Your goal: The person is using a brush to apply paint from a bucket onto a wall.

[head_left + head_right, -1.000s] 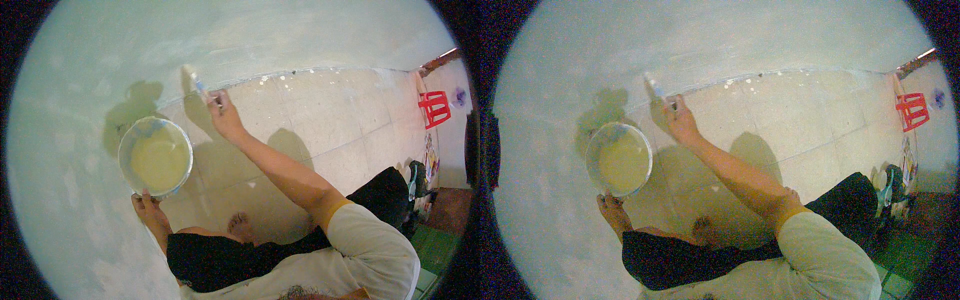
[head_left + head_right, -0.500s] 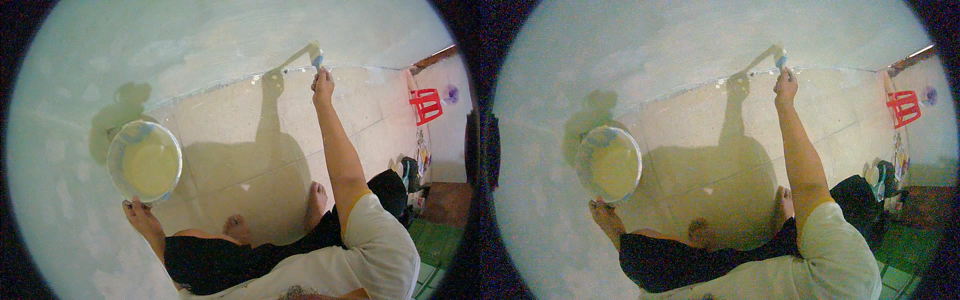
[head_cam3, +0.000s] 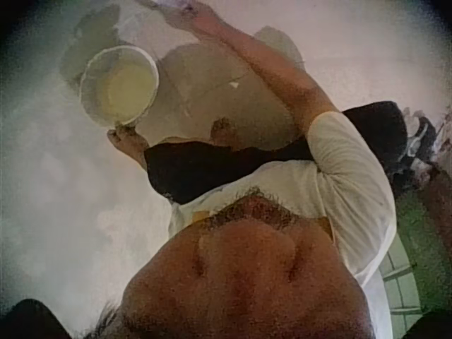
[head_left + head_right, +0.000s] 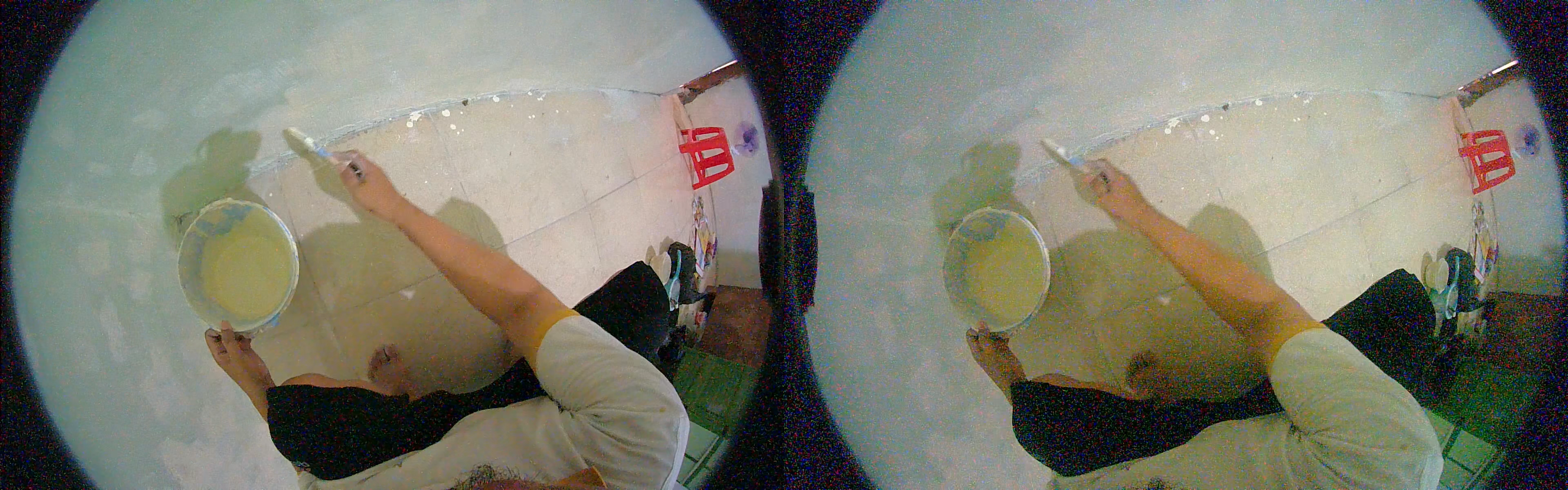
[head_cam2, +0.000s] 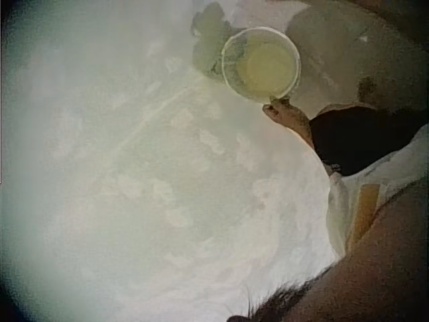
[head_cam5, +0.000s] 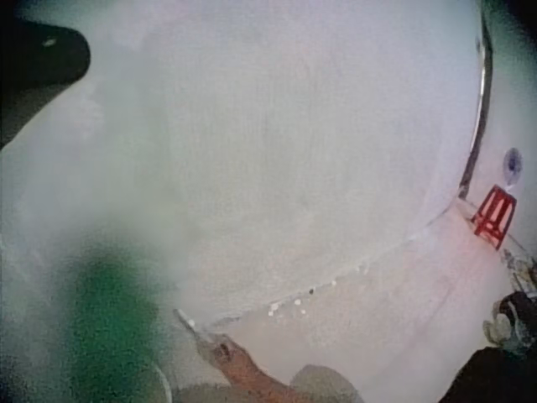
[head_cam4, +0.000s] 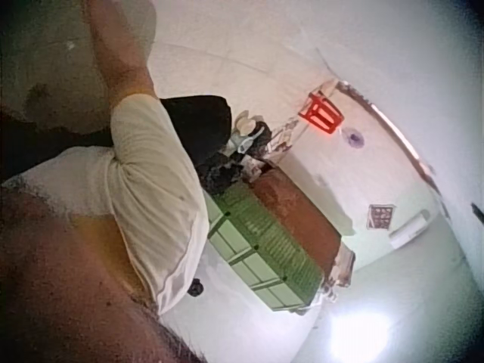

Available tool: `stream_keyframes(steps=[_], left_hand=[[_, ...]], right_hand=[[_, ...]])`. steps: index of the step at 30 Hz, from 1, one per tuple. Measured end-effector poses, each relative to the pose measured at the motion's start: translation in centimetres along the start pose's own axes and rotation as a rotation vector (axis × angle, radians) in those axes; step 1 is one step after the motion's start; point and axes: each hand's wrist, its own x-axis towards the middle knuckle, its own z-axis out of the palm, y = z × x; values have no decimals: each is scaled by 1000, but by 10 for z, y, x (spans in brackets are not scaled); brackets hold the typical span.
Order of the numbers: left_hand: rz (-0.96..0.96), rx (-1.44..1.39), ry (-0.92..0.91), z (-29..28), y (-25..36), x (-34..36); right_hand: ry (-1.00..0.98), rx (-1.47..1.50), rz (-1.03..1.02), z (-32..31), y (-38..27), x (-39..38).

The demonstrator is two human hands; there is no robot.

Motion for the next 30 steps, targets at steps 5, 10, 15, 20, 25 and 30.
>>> stream_keyframes(steps=[5, 10, 15, 20, 25, 30], left_hand=[[-82, -55, 37, -8, -1, -2], [-82, -69, 18, -7, -7, 0], [-65, -24, 58, 0, -7, 2], [-39, 48, -1, 4, 6, -3], [58, 116, -20, 11, 12, -7], [-15, 75, -7, 6, 25, -4]], right_hand=[[214, -183, 200, -143, 69, 31], [785, -7, 398, -236, 117, 23], [740, 251, 396, -164, 98, 45], [197, 122, 390, -10, 39, 15], [-2, -186, 101, -5, 36, 17], [124, -235, 138, -152, 76, 38]])
